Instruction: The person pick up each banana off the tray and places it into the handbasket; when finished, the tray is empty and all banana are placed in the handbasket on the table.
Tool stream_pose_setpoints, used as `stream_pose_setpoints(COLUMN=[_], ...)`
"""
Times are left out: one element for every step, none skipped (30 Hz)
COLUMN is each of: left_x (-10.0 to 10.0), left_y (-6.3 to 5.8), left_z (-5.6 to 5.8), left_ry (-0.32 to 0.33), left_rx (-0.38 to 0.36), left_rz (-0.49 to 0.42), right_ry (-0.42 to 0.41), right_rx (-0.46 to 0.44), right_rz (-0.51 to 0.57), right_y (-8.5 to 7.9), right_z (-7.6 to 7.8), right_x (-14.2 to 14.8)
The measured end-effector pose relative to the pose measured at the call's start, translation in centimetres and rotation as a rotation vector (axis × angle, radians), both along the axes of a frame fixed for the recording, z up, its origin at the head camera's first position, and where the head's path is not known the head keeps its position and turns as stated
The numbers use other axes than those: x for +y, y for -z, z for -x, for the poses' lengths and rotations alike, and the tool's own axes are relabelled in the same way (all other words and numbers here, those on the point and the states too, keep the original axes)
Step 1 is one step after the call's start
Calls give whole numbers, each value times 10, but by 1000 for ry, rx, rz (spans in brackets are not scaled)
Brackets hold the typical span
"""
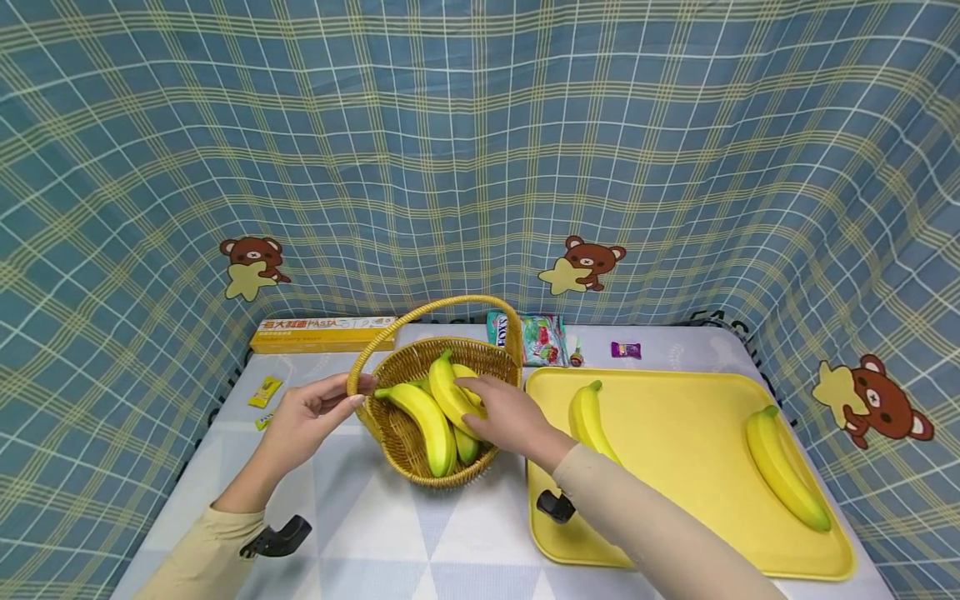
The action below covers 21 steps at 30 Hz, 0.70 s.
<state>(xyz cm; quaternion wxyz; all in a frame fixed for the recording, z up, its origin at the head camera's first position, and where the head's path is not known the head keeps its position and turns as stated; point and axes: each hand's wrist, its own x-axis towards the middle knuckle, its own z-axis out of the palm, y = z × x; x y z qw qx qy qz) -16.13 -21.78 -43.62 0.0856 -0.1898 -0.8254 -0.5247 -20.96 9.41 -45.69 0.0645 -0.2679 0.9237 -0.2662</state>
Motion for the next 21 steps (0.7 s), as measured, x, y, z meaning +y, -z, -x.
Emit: stream_pose_setpoints(left_x=[0, 0, 0, 0, 1, 1, 1, 1, 1, 1, 2, 2, 2, 2, 2, 2, 2, 2, 2, 1, 1], left_y=[0, 0, 1, 1, 1, 1, 1, 1, 1, 1, 0, 0, 0, -1, -1, -1, -1, -1, -1, -1, -1], left_z=[0, 0, 0, 0, 0, 0, 0, 0, 0, 0, 0, -1, -1, -1, -1, -1, -1, -1, -1, -1, -1], left_ry=[1, 2, 2, 2, 0, -1, -4, -6, -8, -10, -13, -15, -16, -18, -20, -18, -19, -18, -16, -16, -15], left_rx=[3, 7, 10, 13, 11, 8, 3, 0, -3, -7, -11, -13, -14, -14, -15, -14, -15, -16, -18, -20, -19], left_rz=[1, 3, 5, 7, 5, 4, 2, 0, 0, -1, -2, 1, 4, 7, 9, 11, 13, 14, 13, 12, 12], right_ry=[2, 5, 6, 7, 7, 9, 11, 14, 19, 26, 33, 40, 48, 57, 67, 78, 88, 100, 114, 125, 139], right_rx=[5, 10, 20, 30, 45, 63, 83, 105, 122, 135, 146, 155, 160, 163, 160, 159, 159, 154, 144, 135, 126], right_rz=[-6, -10, -13, -14, -15, -16, -16, -12, -7, 2, 12, 22, 31, 41, 49, 51, 51, 50, 49, 49, 45], right_y=[0, -1, -2, -2, -3, -3, -5, -5, -6, -7, -8, -9, -9, -9, -10, -10, -9, -9, -8, -7, -6], right_z=[-2, -4, -6, -8, -10, -12, -15, -17, -19, -22, -24, -26, -28, -30, -31, -33, -34, -35, -35, -36, -36], right_x=[2, 5, 7, 10, 12, 15, 18, 22, 25, 29, 32, 36, 41, 45, 49, 54, 59, 63, 68, 73, 78])
